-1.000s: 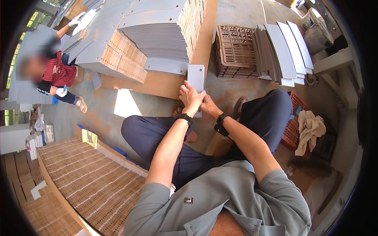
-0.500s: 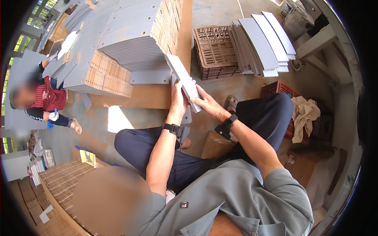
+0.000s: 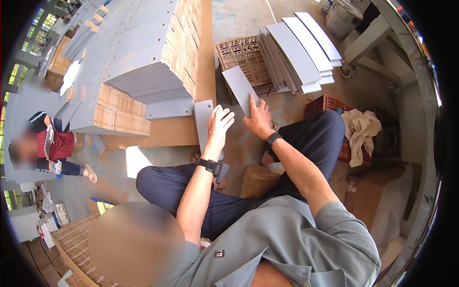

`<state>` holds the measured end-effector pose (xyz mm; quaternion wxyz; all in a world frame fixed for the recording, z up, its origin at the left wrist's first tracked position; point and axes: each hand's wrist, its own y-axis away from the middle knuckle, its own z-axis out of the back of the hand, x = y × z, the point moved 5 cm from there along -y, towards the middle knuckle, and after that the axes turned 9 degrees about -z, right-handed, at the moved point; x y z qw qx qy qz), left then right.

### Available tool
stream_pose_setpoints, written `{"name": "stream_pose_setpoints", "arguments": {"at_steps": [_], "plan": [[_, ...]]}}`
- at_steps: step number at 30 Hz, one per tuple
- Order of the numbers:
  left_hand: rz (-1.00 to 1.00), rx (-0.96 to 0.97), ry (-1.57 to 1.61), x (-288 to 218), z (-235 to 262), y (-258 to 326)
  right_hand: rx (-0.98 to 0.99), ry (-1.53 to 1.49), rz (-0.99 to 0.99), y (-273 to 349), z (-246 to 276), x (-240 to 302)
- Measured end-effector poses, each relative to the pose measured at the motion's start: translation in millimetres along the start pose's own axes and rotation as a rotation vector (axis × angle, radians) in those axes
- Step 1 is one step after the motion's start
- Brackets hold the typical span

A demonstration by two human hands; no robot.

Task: Sorting and stacking painted wooden furniture panels into a plastic crate.

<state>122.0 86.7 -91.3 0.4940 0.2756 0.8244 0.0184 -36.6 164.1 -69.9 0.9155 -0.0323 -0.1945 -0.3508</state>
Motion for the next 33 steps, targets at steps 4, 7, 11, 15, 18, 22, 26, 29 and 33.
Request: {"name": "stream_pose_setpoints", "arguments": {"at_steps": [4,7,11,15,18,22,26,29,33], "plan": [[0.058,0.021,-0.050,4.6,-4.2,6.3,-0.006,-0.004,-0.057,-1.8,-6.1,-8.5],[0.071,0.029,-0.089,7.4,-5.3,7.4,-0.043,-0.044,-0.063,-3.2,-8.8,-14.9],[0.069,0.046,-0.125,9.4,-7.7,6.1,-0.062,-0.132,-0.084,-9.6,5.9,-7.5],[0.088,0.066,-0.154,15.7,-18.5,7.5,-0.225,-0.075,-0.140,-40.8,34.9,-10.7],[0.088,0.087,-0.176,25.7,-20.0,8.9,-0.277,-0.048,-0.080,-51.1,40.6,-17.3],[0.034,0.042,-0.314,30.8,-2.3,8.1,-0.214,-0.186,-0.001,-10.5,23.5,-6.4],[-0.448,-0.223,-1.381,1.1,9.7,19.9,0.101,-0.485,-0.050,24.9,-37.7,-20.6],[-0.394,-0.383,-1.672,-0.3,41.2,23.0,0.329,-0.620,-0.031,39.9,-81.5,-16.5],[-0.191,-0.356,-1.705,12.5,69.4,29.3,0.488,-0.599,-0.078,59.1,-110.2,-6.9]]}}
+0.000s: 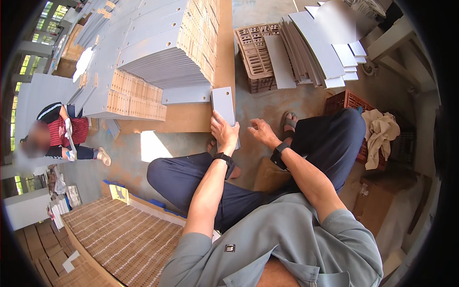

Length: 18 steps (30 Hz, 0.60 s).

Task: Sorting and stacking painted wooden furniture panels into a plastic crate.

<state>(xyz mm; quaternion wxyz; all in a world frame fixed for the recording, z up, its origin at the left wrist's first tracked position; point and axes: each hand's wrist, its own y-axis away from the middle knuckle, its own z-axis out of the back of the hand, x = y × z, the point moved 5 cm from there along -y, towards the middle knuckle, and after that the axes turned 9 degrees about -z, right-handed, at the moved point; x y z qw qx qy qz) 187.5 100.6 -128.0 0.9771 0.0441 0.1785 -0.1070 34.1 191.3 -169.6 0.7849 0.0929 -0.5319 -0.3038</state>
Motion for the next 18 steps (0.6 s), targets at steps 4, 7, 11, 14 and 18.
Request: {"name": "stream_pose_setpoints", "arguments": {"at_steps": [4,7,11,14,18], "plan": [[-0.040,-0.028,0.046,12.6,3.0,-0.8,-0.001,-0.008,0.099,3.8,-3.6,14.0],[-0.050,-0.046,0.056,11.4,14.2,-1.2,0.018,-0.074,0.100,7.7,2.6,25.4],[-0.253,-0.212,0.616,13.3,28.4,-22.5,0.160,-0.275,0.129,19.4,-0.1,55.6],[0.074,0.170,1.588,-39.0,35.5,-19.9,0.643,-0.765,-0.199,30.2,-5.6,59.0],[0.100,0.376,1.776,-56.4,22.5,-29.6,0.447,-0.861,-0.165,34.6,10.8,68.8]]}}
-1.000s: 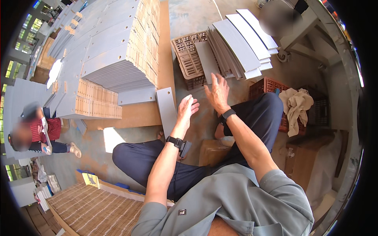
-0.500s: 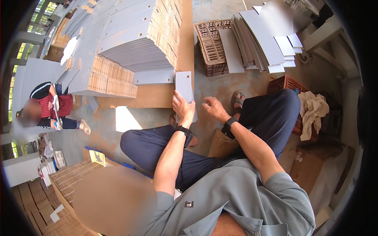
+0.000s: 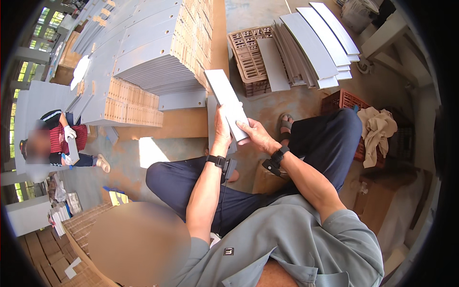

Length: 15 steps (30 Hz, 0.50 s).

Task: Sorting and stacking painted wooden furniture panels into a plastic crate.

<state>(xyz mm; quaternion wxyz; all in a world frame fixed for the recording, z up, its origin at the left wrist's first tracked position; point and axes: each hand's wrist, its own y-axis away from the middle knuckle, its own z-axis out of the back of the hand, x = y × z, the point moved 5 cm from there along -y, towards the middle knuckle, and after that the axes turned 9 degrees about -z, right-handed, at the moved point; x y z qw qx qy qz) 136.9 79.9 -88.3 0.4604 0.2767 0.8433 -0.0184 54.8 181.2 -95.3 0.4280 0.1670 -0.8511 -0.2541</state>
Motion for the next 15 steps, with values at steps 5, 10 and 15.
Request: {"name": "stream_pose_setpoints", "arguments": {"at_steps": [5,10,15], "plan": [[-0.206,0.091,-0.449,15.0,-6.3,-12.8,-0.455,0.299,0.287,5.3,36.6,31.6],[0.149,0.047,-0.460,49.5,-11.6,-1.6,-0.499,0.220,0.241,-6.3,66.8,30.4],[0.106,0.050,-0.423,64.6,-14.8,-0.4,-0.423,0.175,0.254,-10.3,78.8,19.4]]}}
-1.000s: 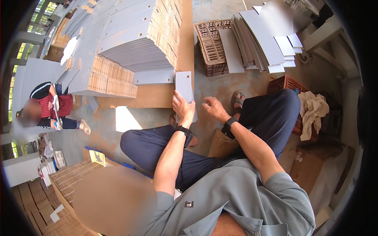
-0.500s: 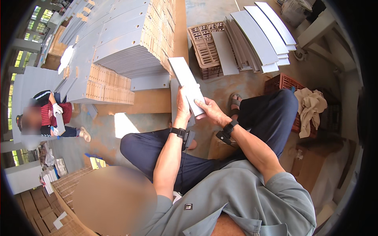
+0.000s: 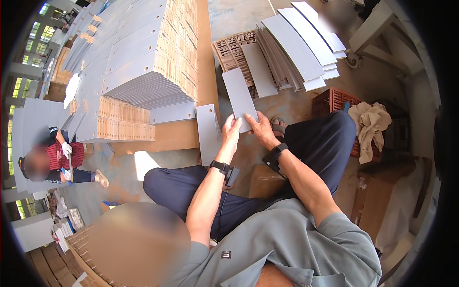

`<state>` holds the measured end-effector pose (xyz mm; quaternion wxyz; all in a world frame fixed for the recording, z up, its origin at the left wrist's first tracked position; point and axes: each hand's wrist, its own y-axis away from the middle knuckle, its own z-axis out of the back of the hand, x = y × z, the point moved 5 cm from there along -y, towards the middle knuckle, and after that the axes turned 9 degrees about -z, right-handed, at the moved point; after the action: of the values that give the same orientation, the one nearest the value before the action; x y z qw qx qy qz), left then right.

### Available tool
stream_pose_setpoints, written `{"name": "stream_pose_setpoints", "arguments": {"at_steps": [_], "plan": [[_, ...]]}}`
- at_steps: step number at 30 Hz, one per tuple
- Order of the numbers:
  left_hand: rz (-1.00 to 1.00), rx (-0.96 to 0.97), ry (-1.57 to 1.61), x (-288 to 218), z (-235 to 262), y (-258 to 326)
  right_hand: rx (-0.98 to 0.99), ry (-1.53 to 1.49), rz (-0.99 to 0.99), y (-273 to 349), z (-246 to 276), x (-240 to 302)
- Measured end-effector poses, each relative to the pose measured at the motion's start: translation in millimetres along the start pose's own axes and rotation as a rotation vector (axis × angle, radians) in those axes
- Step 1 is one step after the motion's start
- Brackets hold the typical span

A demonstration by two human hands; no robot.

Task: Sorting and stacking painted wooden furniture panels into a plastic crate.

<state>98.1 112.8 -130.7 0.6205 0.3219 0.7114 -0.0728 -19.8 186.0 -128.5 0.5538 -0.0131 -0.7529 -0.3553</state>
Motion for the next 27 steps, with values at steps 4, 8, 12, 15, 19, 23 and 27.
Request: {"name": "stream_pose_setpoints", "arguments": {"at_steps": [4,8,12,15,19,23,27], "plan": [[-0.108,-0.014,0.164,-7.8,-20.6,-17.8,-0.083,-0.446,-0.019,10.8,10.3,12.9],[-0.096,0.045,0.120,-34.4,-61.2,-64.7,-0.294,-0.701,-0.223,6.4,47.7,-9.2],[-0.084,-0.098,-0.244,-24.9,-69.2,-89.4,-0.412,-0.543,-0.259,-2.0,57.6,-24.6],[-0.053,0.008,-0.225,-10.1,-70.2,-74.9,-0.277,-0.599,-0.279,-15.2,48.5,-36.8],[-0.317,-0.184,-0.617,-14.3,-5.2,-35.5,-0.125,-0.396,-0.342,-13.4,19.3,-44.8],[-0.166,-0.659,-1.328,-22.4,59.1,26.5,-0.008,-0.103,-0.243,-10.6,0.1,-54.3],[0.049,-0.555,-1.326,-3.9,94.9,40.5,0.157,-0.029,-0.344,-5.4,-35.2,-74.6]]}}
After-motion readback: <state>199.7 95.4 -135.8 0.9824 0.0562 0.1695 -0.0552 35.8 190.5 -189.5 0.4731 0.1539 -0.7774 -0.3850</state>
